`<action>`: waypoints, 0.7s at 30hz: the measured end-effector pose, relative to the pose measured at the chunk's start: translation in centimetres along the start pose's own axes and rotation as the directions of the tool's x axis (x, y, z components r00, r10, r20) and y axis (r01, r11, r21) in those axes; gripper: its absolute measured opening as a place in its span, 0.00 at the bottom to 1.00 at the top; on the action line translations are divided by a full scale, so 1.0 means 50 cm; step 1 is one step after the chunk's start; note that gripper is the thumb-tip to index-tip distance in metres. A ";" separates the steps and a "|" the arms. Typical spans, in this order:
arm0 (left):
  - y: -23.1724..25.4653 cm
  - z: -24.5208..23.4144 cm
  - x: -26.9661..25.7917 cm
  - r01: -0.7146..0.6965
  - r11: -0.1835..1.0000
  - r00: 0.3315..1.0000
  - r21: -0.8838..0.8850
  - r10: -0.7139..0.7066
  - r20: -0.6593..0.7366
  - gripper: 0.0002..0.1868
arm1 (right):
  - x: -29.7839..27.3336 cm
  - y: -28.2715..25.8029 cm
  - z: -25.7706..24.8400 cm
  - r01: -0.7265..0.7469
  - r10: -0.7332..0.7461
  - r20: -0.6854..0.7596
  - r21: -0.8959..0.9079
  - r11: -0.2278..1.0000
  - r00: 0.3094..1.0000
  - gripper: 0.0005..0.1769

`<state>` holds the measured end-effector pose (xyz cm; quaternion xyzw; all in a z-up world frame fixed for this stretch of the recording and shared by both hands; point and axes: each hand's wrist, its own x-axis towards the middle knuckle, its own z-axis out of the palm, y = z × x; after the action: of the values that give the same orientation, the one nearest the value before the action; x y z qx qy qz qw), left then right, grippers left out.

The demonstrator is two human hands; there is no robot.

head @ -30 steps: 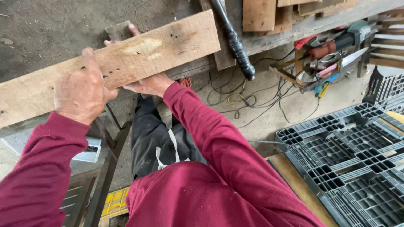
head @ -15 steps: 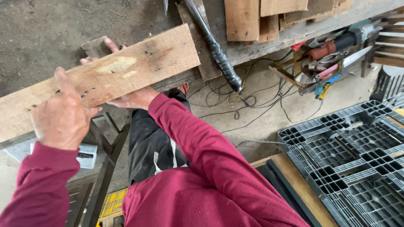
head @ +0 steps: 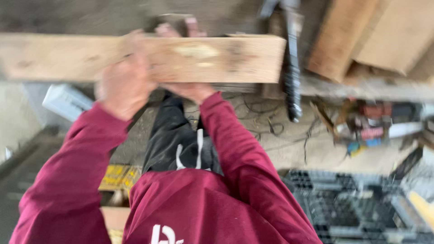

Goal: The person takes nails from a container, positions them on wooden boards, and hammers them into the wood.

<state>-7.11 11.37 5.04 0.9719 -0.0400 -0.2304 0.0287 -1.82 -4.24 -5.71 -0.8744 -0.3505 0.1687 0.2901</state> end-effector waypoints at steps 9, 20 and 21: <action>-0.083 -0.015 -0.009 -0.173 0.978 0.978 -0.117 0.156 -0.138 0.66 | -0.030 0.008 0.091 -0.062 0.075 -0.257 0.058 0.996 0.963 0.64; -0.162 -0.001 -0.010 -0.279 0.954 0.936 0.114 0.296 -0.189 0.58 | -0.034 0.052 0.155 -0.110 0.165 -0.075 0.475 0.873 0.983 0.57; -0.158 0.002 -0.009 -0.279 0.948 0.936 0.155 0.305 -0.174 0.59 | -0.039 0.055 0.155 -0.098 0.125 -0.126 0.203 0.974 0.984 0.57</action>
<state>-7.04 19.25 4.59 0.9728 -0.1958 -0.1239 0.0041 -5.64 -4.23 -13.24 -0.8694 -0.2617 0.1577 0.3883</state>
